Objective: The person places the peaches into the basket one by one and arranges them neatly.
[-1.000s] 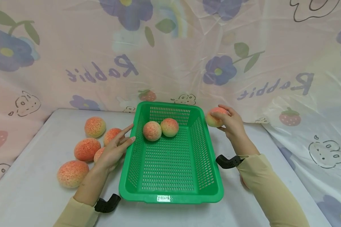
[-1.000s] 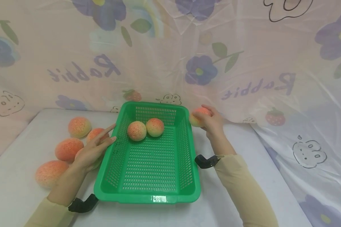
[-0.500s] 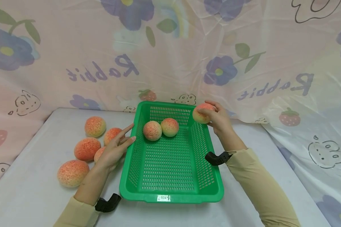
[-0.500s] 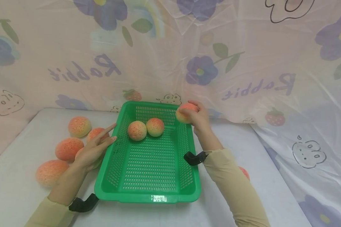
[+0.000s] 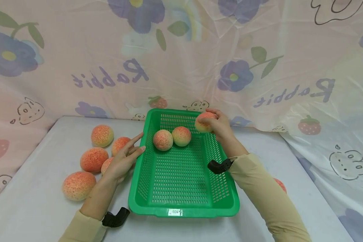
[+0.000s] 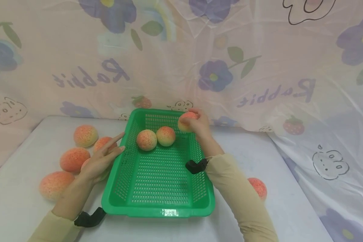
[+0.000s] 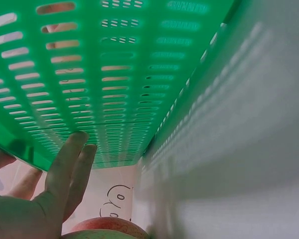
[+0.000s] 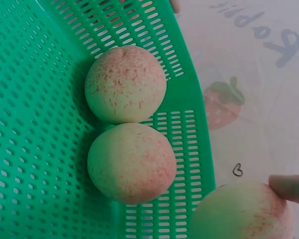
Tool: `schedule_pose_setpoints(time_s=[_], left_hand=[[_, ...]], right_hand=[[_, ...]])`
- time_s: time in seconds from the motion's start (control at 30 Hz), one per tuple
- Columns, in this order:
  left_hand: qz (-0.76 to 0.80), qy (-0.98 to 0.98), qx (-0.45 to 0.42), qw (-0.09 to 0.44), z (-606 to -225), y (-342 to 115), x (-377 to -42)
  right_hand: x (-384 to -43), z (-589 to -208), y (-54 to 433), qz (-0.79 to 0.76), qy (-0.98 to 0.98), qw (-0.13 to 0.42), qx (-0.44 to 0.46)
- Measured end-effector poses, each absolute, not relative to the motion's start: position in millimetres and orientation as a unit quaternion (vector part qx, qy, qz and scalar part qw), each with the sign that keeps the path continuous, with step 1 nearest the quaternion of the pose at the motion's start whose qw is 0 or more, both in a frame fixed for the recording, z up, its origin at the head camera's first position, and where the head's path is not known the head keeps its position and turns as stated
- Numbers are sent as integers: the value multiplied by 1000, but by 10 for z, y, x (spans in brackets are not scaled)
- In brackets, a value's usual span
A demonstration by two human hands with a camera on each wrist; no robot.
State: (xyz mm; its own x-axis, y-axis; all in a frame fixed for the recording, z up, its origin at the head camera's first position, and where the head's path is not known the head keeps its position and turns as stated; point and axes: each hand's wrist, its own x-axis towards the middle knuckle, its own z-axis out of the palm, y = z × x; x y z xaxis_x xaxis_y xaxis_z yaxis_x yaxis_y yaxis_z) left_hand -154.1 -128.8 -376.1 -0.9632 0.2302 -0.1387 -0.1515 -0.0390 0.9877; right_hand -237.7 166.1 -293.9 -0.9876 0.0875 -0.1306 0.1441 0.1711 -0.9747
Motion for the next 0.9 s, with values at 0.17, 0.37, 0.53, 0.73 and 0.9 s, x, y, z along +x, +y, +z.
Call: schedule_pose_setpoints(time_s=[0.17,0.37,0.53,0.73,0.9], left_hand=[[721,680,24,128,-3761,-1273,-1525],[722,680,29,125,-3756,-1258,-1507],[724,678,31,127,-3773,-1260,-1515],[727,675,31,126,-3793,-1269,-1541],[723,679,30,124,-3785,-1279,-1548]], right_hand=[[-2405,-2969,1598,-610,788,41,74],[-2442,-3026,1571,-587,804,56,73],[-2451,-3077,1579,-566,819,58,80],[-2451,-3095,1573,-529,841,79,82],[-2459,-3126,1588,-521,844,97,78]])
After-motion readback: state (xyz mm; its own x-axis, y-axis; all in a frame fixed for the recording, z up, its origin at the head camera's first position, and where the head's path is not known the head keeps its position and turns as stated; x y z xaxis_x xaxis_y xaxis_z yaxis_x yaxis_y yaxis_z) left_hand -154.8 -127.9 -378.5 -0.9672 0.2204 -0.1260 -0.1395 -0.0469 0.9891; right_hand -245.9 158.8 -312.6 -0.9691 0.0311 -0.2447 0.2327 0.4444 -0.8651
